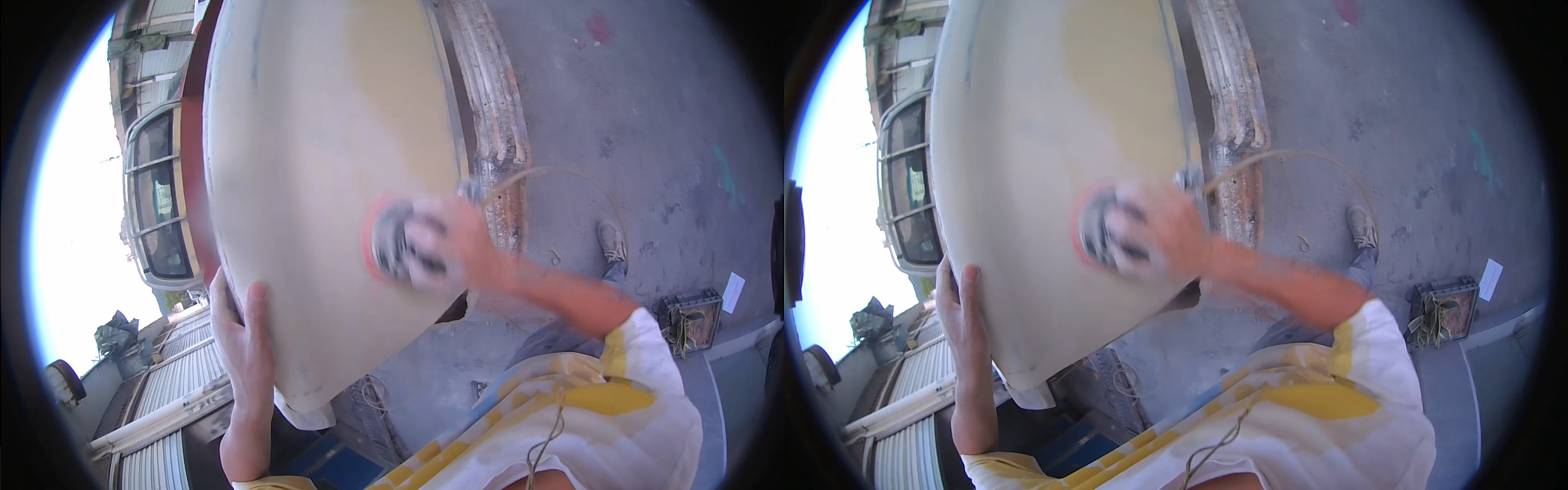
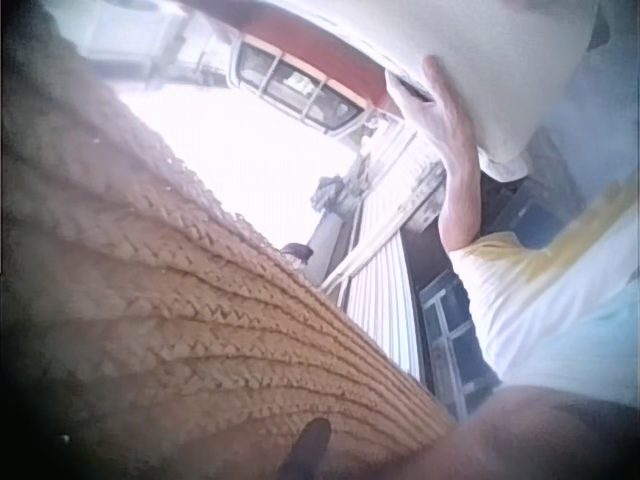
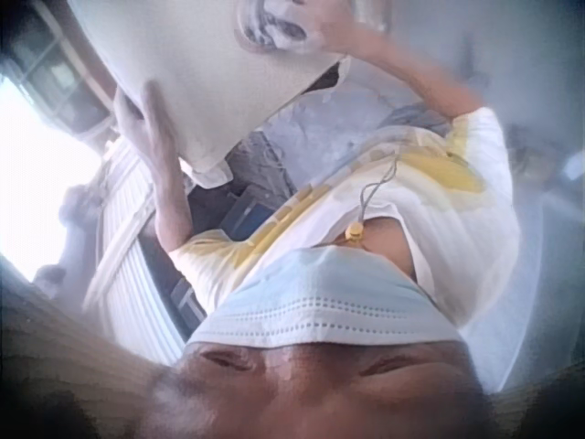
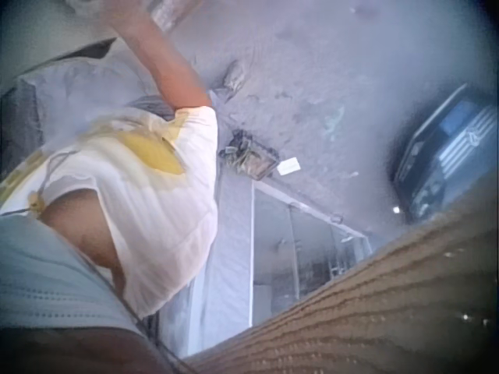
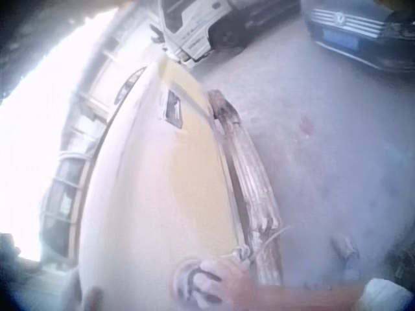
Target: The person uses a pneumatic orbital sander to smooth the surface of a detached car door resting on a wooden support. They move the sander across the door panel, then briefly change the sanding disc before continuing to sand the door edges and lower sections.
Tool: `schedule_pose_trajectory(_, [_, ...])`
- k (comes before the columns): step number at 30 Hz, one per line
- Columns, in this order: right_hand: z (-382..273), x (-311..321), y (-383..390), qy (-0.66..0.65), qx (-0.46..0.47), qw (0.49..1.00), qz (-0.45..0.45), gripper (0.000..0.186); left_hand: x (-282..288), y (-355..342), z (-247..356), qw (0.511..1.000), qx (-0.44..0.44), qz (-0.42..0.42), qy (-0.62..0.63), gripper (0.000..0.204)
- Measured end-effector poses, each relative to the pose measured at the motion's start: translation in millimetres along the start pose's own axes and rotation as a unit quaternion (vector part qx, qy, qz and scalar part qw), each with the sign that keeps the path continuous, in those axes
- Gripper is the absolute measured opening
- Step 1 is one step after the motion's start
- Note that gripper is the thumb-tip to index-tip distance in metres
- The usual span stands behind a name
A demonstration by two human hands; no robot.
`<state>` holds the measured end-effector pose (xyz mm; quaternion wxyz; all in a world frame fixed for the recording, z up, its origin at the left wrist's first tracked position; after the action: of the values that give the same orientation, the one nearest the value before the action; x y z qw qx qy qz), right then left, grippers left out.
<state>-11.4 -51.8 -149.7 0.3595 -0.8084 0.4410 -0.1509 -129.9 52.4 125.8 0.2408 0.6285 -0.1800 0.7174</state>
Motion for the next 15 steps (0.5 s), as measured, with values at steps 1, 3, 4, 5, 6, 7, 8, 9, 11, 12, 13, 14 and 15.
schedule_pose_trajectory(1, [23.0, -1.3, -22.8, 0.010, -0.030, 0.999, 0.021, 0.030, -0.3, 0.9, 0.0, 1.000, -0.005, -0.001, 0.002, 0.070])
schedule_pose_trajectory(3, [64.6, 1.0, -69.5, 0.026, -0.087, 0.995, 0.044, 0.030, -2.3, 2.1, -0.8, 1.000, -0.001, 0.012, 0.006, 0.070])
schedule_pose_trajectory(4, [70.7, 3.9, -86.3, 0.029, -0.107, 0.992, 0.062, 0.030, -3.9, 3.1, -1.1, 1.000, -0.003, 0.010, 0.010, 0.071])
schedule_pose_trajectory(5, [66.2, 7.3, -95.2, 0.030, -0.126, 0.989, 0.078, 0.029, -5.0, 4.1, -1.2, 1.000, -0.003, 0.009, 0.014, 0.072])
schedule_pose_trajectory(6, [56.0, 10.9, -95.6, 0.026, -0.102, 0.994, 0.040, 0.030, -6.5, 4.0, -0.9, 1.000, -0.013, 0.018, 0.022, 0.072])
schedule_pose_trajectory(7, [38.8, 15.5, -89.6, 0.012, -0.049, 0.998, 0.026, 0.031, -8.0, 6.2, -0.9, 1.000, -0.005, 0.022, 0.018, 0.076])
schedule_pose_trajectory(8, [21.4, 16.5, -76.3, 0.011, -0.031, 0.999, -0.018, 0.033, -10.1, 7.5, -0.7, 1.000, 0.012, 0.023, 0.015, 0.077])
schedule_pose_trajectory(9, [8.3, 18.3, -60.9, -0.013, 0.041, 0.999, -0.011, 0.036, -11.2, 9.3, -0.6, 0.999, 0.018, 0.029, 0.009, 0.079])
schedule_pose_trajectory(11, [5.1, 16.5, -37.5, -0.036, 0.149, 0.986, -0.062, 0.040, -12.9, 12.8, -1.1, 0.998, 0.050, 0.036, -0.002, 0.084])
schedule_pose_trajectory(12, [21.9, 15.3, -34.5, -0.032, 0.124, 0.987, -0.093, 0.041, -13.2, 14.8, -1.6, 0.997, 0.060, 0.039, 0.002, 0.086])
schedule_pose_trajectory(13, [43.1, 14.4, -37.1, -0.037, 0.122, 0.988, -0.092, 0.043, -13.4, 16.7, -2.2, 0.996, 0.075, 0.042, -0.002, 0.087])
schedule_pose_trajectory(14, [70.1, 13.4, -48.8, -0.043, 0.121, 0.988, -0.090, 0.044, -13.0, 18.5, -2.9, 0.994, 0.097, 0.045, -0.010, 0.088])
schedule_pose_trajectory(15, [96.7, 11.6, -64.5, -0.039, 0.097, 0.987, -0.123, 0.046, -13.2, 19.6, -3.1, 0.994, 0.094, 0.052, 0.014, 0.091])
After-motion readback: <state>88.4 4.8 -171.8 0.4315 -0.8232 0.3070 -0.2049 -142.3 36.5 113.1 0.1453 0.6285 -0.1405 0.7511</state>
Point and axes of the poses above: each hand's wrist, its own y-axis away from the middle knuckle, its own x-axis out of the back of the hand, z = x × y, the point moved 1 cm from there along -y, towards the middle knuckle, and after that the axes turned 7 degrees about -y, right-handed, at the moved point
